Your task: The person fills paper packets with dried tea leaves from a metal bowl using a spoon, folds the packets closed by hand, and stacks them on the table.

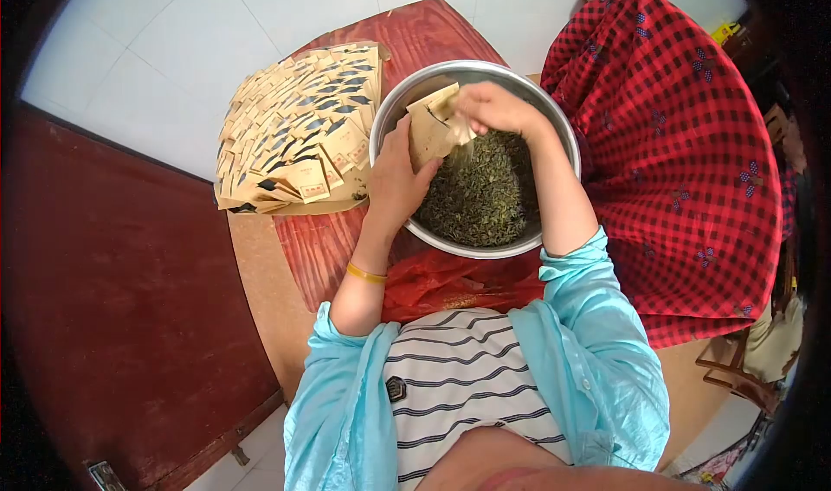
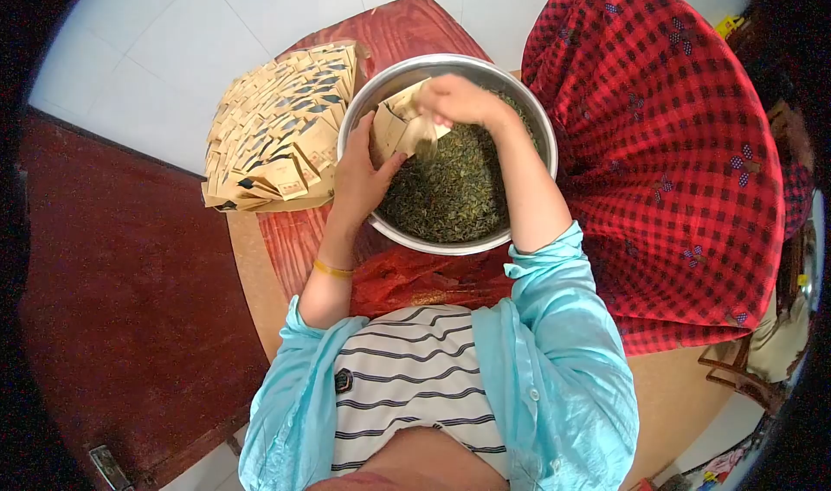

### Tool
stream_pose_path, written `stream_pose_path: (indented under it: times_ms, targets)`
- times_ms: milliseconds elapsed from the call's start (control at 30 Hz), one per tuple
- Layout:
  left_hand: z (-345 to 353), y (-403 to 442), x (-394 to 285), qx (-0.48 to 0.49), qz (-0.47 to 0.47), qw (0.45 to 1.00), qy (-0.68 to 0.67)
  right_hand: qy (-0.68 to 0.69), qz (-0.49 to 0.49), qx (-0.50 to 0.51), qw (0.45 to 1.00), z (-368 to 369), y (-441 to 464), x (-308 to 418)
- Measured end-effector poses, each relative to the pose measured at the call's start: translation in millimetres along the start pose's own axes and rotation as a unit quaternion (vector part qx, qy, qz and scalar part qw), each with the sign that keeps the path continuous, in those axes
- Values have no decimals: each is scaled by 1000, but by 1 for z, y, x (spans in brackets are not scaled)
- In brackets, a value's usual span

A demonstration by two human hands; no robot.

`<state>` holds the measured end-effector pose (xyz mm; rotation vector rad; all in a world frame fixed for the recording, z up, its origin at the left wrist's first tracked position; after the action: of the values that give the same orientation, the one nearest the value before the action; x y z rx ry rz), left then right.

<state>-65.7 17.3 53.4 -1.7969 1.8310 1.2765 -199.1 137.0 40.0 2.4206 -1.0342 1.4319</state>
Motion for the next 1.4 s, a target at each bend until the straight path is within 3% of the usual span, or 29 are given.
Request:
stream_pose_path:
  times_ms: [167,300,867,1400]
  targets:
    - [2,0,-1,12,0,1000,8,111,-76,-205,969,-50,-7,0]
    - [3,1,-2,19,-11,1000,13,125,-66,-257,956,-53,-12,6]
    - [7,1,3,48,-41,998,28,152,-84,-269,947,-51,-9,8]
    - [5,1,-2,31,-1,999,30,104,-77,-265,956,-47,-13,14]
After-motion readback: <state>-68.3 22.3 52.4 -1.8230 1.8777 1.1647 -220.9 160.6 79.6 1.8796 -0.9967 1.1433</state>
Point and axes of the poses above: each hand's wrist, its own y-axis towards the middle knuckle, its own z-axis out of the palm, x = y × z, the point moved 9 cm from there along y, towards the middle knuckle, and after that the axes turned 6 degrees about -y, right-handed, at the moved point
